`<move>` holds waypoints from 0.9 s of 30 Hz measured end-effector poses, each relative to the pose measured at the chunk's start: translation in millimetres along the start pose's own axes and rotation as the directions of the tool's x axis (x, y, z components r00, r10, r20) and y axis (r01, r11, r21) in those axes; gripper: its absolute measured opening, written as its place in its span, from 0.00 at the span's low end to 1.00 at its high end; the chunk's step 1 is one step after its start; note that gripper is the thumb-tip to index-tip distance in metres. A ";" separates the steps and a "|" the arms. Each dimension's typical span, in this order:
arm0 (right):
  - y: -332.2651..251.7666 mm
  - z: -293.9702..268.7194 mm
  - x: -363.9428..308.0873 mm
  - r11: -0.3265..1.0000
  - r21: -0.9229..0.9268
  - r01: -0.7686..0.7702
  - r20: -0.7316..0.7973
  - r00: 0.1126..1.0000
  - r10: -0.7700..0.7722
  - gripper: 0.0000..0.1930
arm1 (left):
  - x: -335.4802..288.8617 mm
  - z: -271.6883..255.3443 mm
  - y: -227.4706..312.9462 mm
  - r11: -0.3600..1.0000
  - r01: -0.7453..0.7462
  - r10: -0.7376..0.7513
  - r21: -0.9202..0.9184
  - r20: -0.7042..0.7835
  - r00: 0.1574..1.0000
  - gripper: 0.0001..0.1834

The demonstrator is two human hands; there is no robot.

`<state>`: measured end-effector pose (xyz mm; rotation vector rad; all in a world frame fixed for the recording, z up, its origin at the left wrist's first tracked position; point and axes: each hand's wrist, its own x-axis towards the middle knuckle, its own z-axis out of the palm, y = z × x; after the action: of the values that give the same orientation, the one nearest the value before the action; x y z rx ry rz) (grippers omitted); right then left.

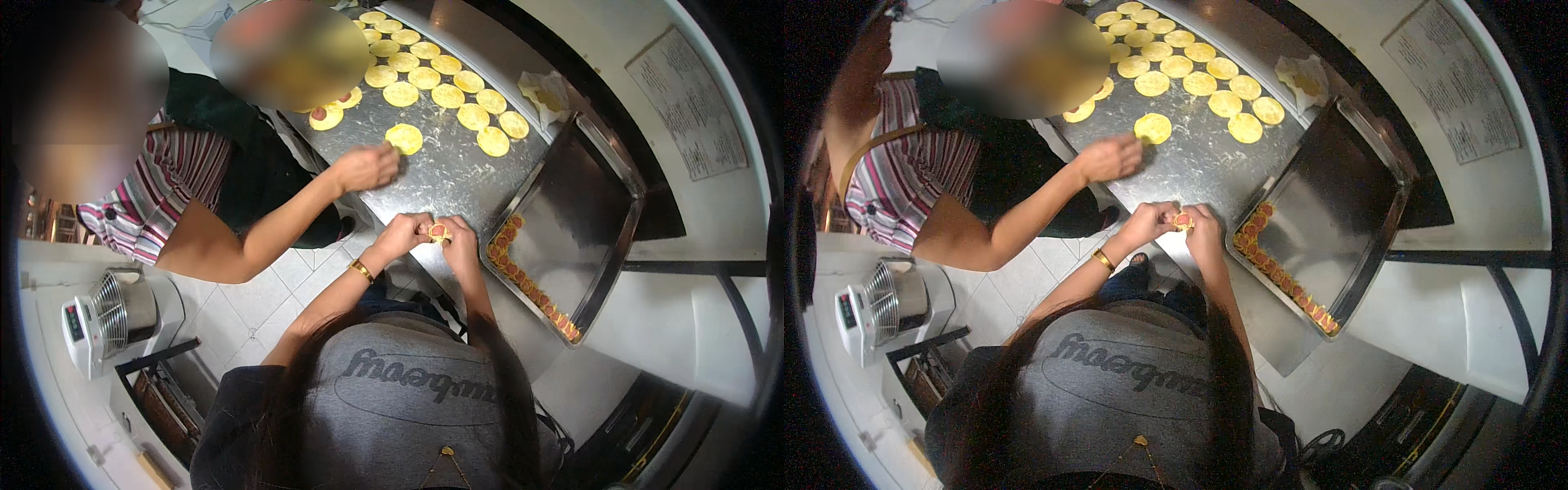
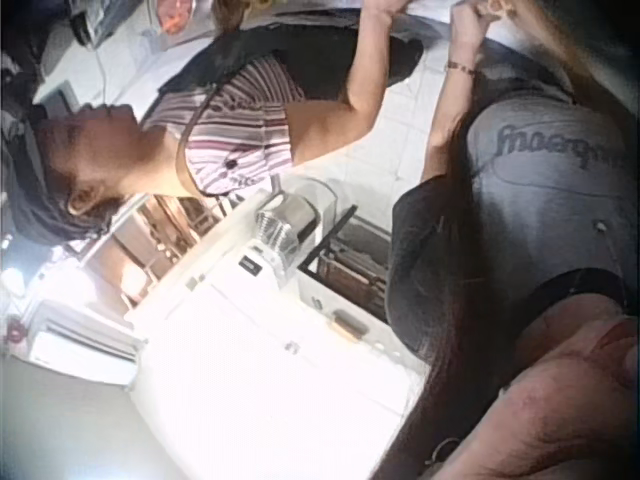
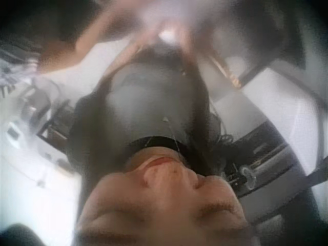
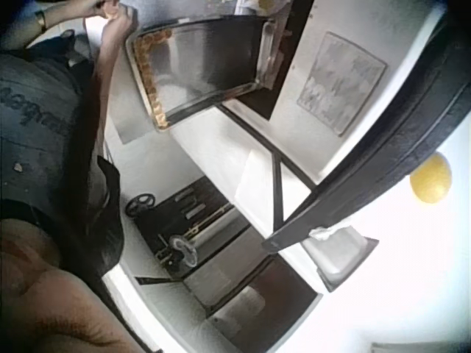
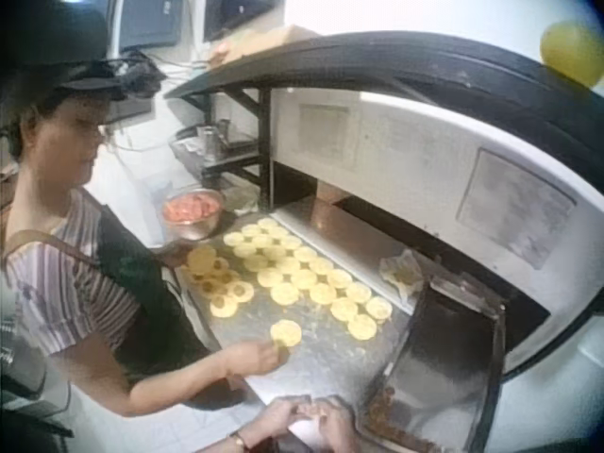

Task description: The person folds small round dough pieces with a red filling into half-moon shapes and places them on a metal tray. Another person adds filling to additional dough pieces on the table. The camera wearer continues folding and arranging the pastries in rows on the tray.

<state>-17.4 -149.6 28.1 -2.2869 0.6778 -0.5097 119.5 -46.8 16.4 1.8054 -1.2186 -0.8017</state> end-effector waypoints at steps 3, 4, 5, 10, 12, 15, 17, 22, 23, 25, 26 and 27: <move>-6.2 -4.7 -4.1 0.997 -0.017 -0.080 -0.030 0.996 0.079 0.19 | -0.7 -4.7 4.8 0.992 -0.124 0.121 -0.021 -0.100 0.988 0.15; -6.4 -4.9 -5.2 0.993 -0.034 -0.114 -0.029 0.993 0.113 0.20 | -0.8 -4.6 2.5 0.994 -0.109 0.106 -0.030 -0.079 0.991 0.16; 1.3 -1.4 -3.3 0.993 -0.045 -0.108 0.025 0.994 0.109 0.22 | 1.9 -3.8 0.4 0.994 -0.098 0.095 -0.041 -0.059 0.994 0.16; 9.1 8.5 -0.7 0.997 0.049 -0.057 -0.049 0.997 0.060 0.20 | 8.9 1.4 -3.3 1.000 -0.021 0.021 -0.005 -0.009 1.000 0.16; 6.3 5.9 0.0 0.998 0.038 -0.051 -0.056 0.997 0.054 0.20 | 7.8 1.6 -2.6 0.998 -0.049 0.047 -0.037 -0.045 0.998 0.15; 7.1 4.9 -3.0 0.997 0.022 -0.077 -0.015 0.997 0.078 0.20 | 7.6 2.7 -5.7 0.996 -0.084 0.083 -0.021 -0.042 0.996 0.14; 5.7 6.4 -2.3 0.995 0.042 -0.086 0.009 0.996 0.086 0.20 | 6.1 3.9 -3.6 0.998 -0.063 0.063 -0.003 -0.043 0.997 0.13; -2.0 0.1 -1.3 0.999 -0.028 0.042 0.016 0.999 -0.041 0.19 | -3.2 -0.3 -2.0 0.998 -0.050 0.048 -0.023 -0.093 0.995 0.11; -1.5 1.7 -1.9 0.995 -0.057 0.082 0.042 0.996 -0.080 0.19 | -5.9 -3.2 -3.1 0.998 -0.049 0.046 -0.029 -0.102 0.994 0.11; 3.2 3.9 -3.6 0.998 -0.058 0.029 0.063 0.998 -0.025 0.19 | -11.3 -16.4 -5.9 0.998 -0.055 0.049 -0.043 -0.146 0.988 0.11; 2.6 7.1 -4.0 0.999 -0.051 0.011 0.074 0.997 -0.007 0.19 | -12.8 -25.4 -13.9 0.999 -0.024 0.017 -0.022 -0.243 0.970 0.10; -11.1 3.5 -3.0 0.995 -0.100 0.019 0.031 0.999 -0.016 0.22 | -13.7 -33.1 -29.2 1.000 0.011 -0.013 -0.007 -0.344 0.939 0.08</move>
<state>-14.3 -139.0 33.1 -2.3918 0.6830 -0.4572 155.2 -18.8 7.7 1.8558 -0.9760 -0.4666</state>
